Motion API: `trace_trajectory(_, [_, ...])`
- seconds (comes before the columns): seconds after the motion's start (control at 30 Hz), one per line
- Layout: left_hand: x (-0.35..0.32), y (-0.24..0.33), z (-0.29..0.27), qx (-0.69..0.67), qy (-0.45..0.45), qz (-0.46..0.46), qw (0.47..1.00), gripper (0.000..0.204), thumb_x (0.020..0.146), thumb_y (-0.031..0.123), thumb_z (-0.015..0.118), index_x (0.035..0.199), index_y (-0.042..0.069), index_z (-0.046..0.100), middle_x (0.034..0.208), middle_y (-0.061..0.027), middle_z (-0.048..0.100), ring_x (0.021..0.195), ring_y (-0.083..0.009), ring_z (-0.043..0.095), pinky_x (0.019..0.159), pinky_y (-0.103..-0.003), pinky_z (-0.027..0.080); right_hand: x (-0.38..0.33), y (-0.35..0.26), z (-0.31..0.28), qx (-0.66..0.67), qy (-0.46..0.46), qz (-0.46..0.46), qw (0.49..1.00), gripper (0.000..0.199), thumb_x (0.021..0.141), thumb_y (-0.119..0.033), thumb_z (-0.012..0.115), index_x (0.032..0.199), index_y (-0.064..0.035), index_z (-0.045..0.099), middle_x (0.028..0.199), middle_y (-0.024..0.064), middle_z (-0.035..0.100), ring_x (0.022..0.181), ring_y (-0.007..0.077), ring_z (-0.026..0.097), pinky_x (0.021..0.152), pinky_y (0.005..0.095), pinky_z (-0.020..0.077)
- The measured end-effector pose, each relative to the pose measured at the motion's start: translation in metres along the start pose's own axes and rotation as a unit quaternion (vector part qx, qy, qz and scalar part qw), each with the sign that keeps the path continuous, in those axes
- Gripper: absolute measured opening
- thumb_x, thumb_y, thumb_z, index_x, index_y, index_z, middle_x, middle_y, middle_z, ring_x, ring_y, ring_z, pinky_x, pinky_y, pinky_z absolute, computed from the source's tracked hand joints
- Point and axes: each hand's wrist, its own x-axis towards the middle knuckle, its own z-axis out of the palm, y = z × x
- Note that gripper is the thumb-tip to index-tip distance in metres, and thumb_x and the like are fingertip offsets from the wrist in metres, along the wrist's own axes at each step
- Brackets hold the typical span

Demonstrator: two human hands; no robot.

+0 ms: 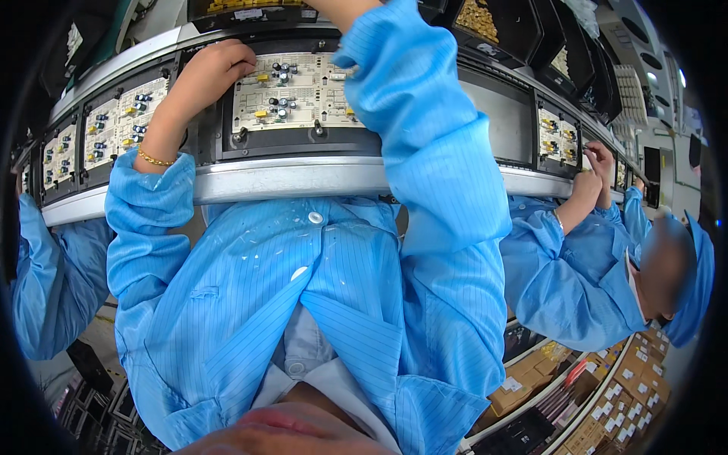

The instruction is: Manually inserting electronic components into printed circuit boards on an assembly line.

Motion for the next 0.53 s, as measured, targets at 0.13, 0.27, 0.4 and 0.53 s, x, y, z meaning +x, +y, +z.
trace_trajectory(0.13, [-0.005, 0.000, 0.006, 0.032, 0.026, 0.024, 0.999, 0.007, 0.077, 0.011, 0.053, 0.079, 0.005, 0.057, 0.081, -0.0085, 0.057, 0.077, -0.0285, 0.057, 0.067, -0.036, 0.047, -0.022, -0.020, -0.026, 0.146, 0.008, 0.022, 0.989, 0.018, 0.073, -0.018, 0.055, 0.071, 0.0004, 0.057, 0.062, 0.0147, 0.058, 0.056, 0.0259, 0.056, 0.053, 0.0322, 0.0433])
trace_trajectory(0.27, [0.007, 0.008, 0.006, 0.042, 0.003, 0.050, 0.998, 0.006, 0.077, 0.011, 0.053, 0.079, 0.006, 0.057, 0.080, -0.0078, 0.056, 0.077, -0.0278, 0.057, 0.066, -0.036, 0.047, -0.058, -0.036, -0.074, 0.253, -0.150, 0.179, 0.939, 0.015, 0.075, -0.015, 0.057, 0.072, -0.0014, 0.060, 0.061, 0.0052, 0.059, 0.052, 0.0186, 0.052, 0.050, 0.0267, 0.0410])
trace_trajectory(0.4, [0.000, 0.006, 0.005, 0.070, -0.011, 0.038, 0.997, 0.011, 0.076, 0.010, 0.056, 0.085, 0.004, 0.060, 0.083, -0.0077, 0.058, 0.078, -0.0270, 0.058, 0.068, -0.033, 0.047, -0.109, -0.015, -0.074, 0.285, -0.195, 0.120, 0.931, 0.013, 0.081, -0.012, 0.059, 0.089, -0.0036, 0.064, 0.074, 0.0025, 0.059, 0.062, 0.0091, 0.055, 0.050, 0.0214, 0.0414])
trace_trajectory(0.53, [-0.001, 0.002, 0.008, 0.022, 0.051, 0.057, 0.997, 0.012, 0.077, 0.012, 0.056, 0.086, 0.006, 0.060, 0.087, -0.0089, 0.057, 0.081, -0.0274, 0.057, 0.070, -0.035, 0.047, -0.128, -0.011, -0.076, 0.210, -0.189, 0.163, 0.945, 0.014, 0.081, -0.011, 0.060, 0.092, -0.0035, 0.065, 0.068, 0.0003, 0.058, 0.059, 0.0046, 0.053, 0.047, 0.0171, 0.0383])
